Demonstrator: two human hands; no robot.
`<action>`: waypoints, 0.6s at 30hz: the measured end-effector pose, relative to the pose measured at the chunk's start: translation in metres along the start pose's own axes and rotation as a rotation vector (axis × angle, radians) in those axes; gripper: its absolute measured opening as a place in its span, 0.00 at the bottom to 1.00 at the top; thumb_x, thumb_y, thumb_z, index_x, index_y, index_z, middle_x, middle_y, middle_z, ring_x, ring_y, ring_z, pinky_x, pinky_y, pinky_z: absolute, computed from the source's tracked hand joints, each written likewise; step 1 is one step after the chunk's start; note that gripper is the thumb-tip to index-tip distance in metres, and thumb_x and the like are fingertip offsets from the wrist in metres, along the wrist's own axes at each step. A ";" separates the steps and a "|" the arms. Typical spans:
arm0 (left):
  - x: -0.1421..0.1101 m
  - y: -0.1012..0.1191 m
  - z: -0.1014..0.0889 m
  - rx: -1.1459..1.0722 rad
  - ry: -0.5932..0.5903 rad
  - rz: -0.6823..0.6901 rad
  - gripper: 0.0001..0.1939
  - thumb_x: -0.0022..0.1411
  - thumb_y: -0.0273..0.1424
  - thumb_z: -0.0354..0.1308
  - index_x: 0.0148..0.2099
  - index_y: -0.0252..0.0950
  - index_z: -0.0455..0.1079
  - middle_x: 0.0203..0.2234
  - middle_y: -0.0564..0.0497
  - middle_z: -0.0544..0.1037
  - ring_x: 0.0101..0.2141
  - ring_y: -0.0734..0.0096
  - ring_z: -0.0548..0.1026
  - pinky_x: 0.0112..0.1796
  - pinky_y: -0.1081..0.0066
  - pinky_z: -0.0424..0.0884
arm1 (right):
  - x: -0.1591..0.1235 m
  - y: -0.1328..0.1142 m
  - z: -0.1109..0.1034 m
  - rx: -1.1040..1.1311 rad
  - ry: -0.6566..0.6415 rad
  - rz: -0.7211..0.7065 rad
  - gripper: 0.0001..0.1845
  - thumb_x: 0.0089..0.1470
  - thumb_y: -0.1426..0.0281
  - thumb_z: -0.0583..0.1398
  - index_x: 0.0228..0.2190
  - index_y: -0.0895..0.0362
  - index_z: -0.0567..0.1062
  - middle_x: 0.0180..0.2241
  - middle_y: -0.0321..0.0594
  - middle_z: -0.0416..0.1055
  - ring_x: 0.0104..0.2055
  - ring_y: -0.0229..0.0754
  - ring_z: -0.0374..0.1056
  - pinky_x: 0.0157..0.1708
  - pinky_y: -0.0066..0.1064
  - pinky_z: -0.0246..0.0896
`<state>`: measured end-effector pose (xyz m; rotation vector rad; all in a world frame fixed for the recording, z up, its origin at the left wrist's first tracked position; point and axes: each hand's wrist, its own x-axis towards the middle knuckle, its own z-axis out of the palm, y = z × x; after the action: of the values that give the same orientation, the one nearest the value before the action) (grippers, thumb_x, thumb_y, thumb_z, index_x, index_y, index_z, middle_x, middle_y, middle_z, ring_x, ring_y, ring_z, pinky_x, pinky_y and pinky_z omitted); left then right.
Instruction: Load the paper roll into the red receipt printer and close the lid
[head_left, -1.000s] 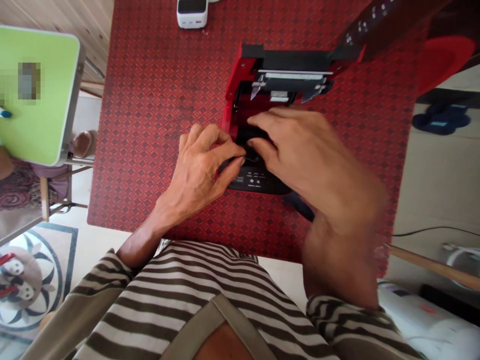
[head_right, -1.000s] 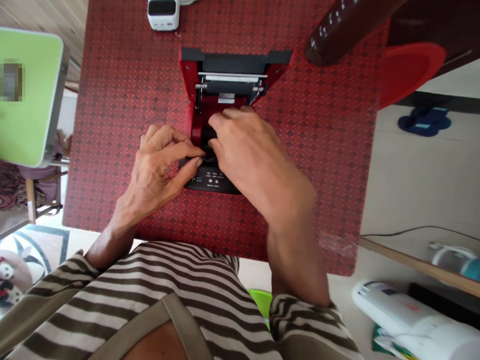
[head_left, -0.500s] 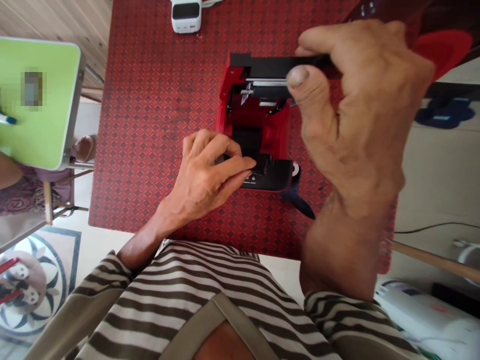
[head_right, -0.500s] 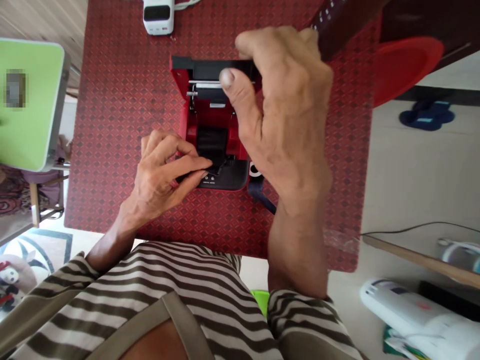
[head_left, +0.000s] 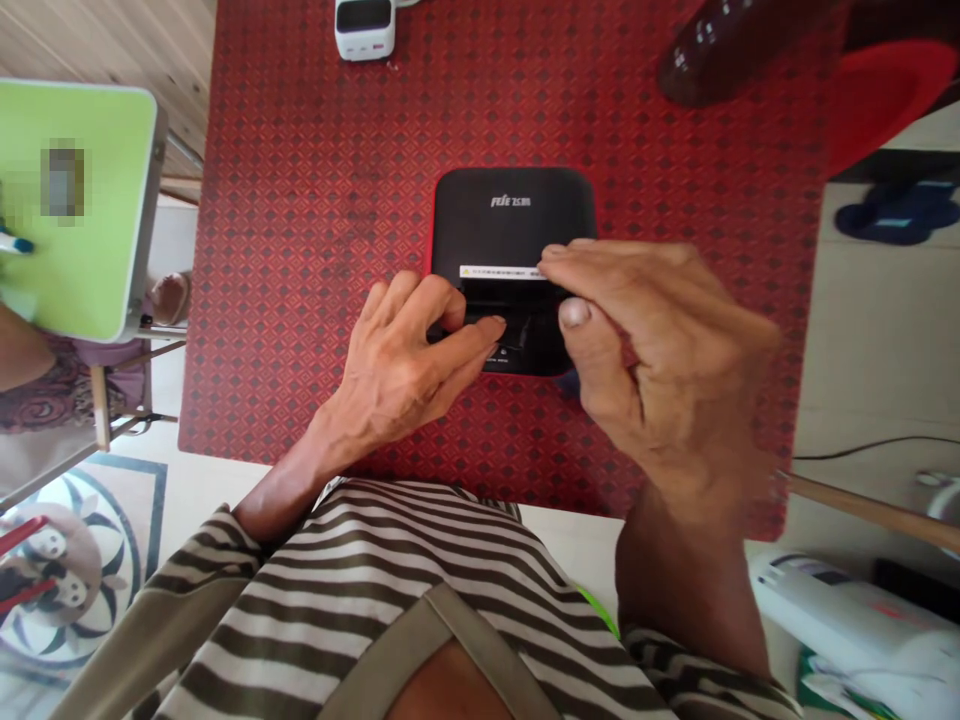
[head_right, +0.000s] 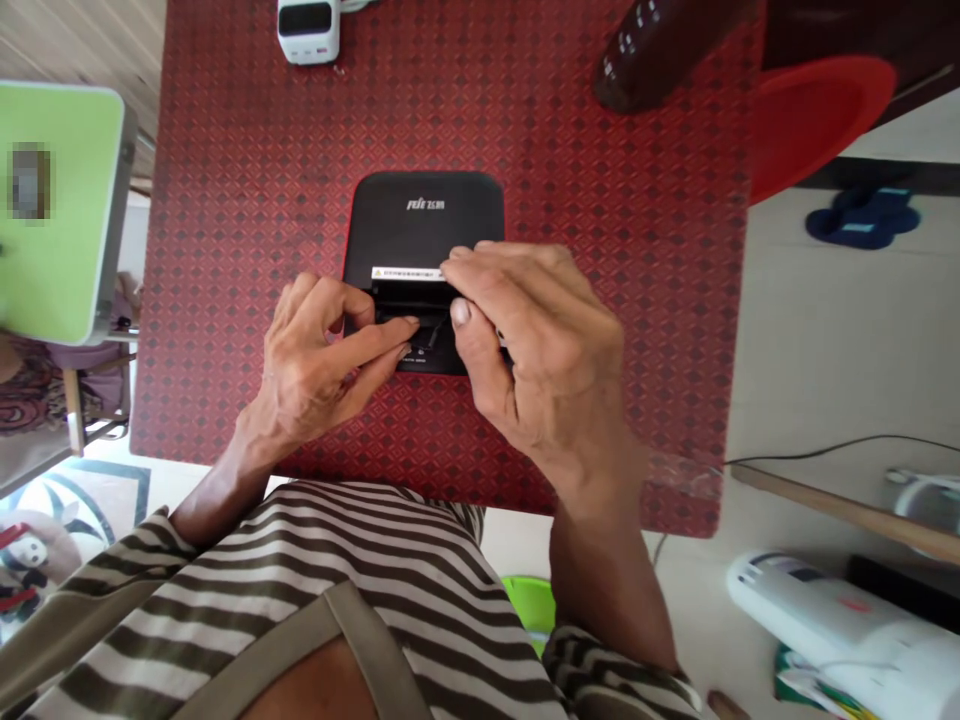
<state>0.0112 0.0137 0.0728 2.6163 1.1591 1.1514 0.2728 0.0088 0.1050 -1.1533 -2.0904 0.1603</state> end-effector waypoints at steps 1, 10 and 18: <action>0.000 -0.001 0.000 -0.001 -0.001 0.004 0.07 0.93 0.31 0.67 0.62 0.45 0.88 0.43 0.49 0.83 0.43 0.57 0.78 0.45 0.56 0.70 | -0.005 0.000 0.002 0.015 -0.002 -0.001 0.20 0.86 0.72 0.62 0.68 0.51 0.90 0.63 0.48 0.94 0.67 0.61 0.91 0.70 0.58 0.89; 0.003 0.001 -0.003 -0.267 0.057 -0.095 0.12 0.94 0.44 0.68 0.67 0.46 0.88 0.48 0.48 0.86 0.46 0.57 0.84 0.47 0.52 0.81 | -0.023 0.005 0.012 0.057 0.000 0.024 0.26 0.86 0.73 0.62 0.75 0.46 0.86 0.71 0.45 0.91 0.73 0.62 0.89 0.77 0.62 0.86; -0.038 -0.064 0.056 -0.742 0.035 -0.611 0.43 0.84 0.66 0.73 0.89 0.67 0.62 0.86 0.46 0.74 0.82 0.32 0.77 0.76 0.31 0.82 | -0.032 0.005 0.023 0.015 0.040 0.032 0.29 0.86 0.73 0.61 0.79 0.46 0.83 0.72 0.46 0.90 0.77 0.62 0.87 0.79 0.60 0.85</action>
<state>-0.0081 0.0476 -0.0119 1.5582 1.1205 1.1745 0.2721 -0.0075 0.0687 -1.1726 -2.0335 0.1667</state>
